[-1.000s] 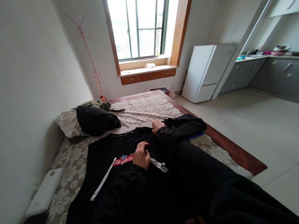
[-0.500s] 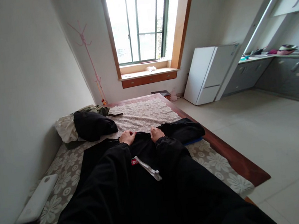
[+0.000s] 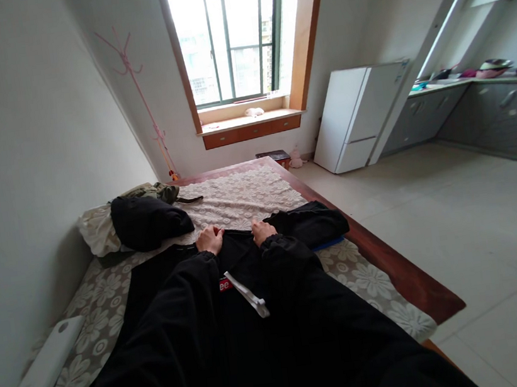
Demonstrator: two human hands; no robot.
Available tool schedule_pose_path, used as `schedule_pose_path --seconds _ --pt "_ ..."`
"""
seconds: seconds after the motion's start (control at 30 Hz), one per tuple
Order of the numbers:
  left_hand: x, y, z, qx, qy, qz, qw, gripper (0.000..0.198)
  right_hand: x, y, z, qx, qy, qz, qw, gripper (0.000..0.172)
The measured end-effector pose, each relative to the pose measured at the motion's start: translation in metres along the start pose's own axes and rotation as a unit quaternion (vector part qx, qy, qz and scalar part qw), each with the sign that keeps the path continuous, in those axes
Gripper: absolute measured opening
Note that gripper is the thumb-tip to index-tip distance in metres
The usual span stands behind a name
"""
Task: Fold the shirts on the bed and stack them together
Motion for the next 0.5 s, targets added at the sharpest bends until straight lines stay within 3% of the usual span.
schedule_pose_path --seconds 0.5 --pt "0.000 0.013 -0.001 0.061 -0.020 -0.022 0.998 0.024 -0.023 0.004 0.005 0.005 0.071 -0.027 0.997 0.034"
Point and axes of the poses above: each hand's wrist, its own y-axis away from the middle knuckle, its own x-axis out of the palm, z = x × y, the point moved 2 cm from there along -y, towards the middle knuckle, and after that the axes turned 10 degrees about y, right-handed, at the moved point
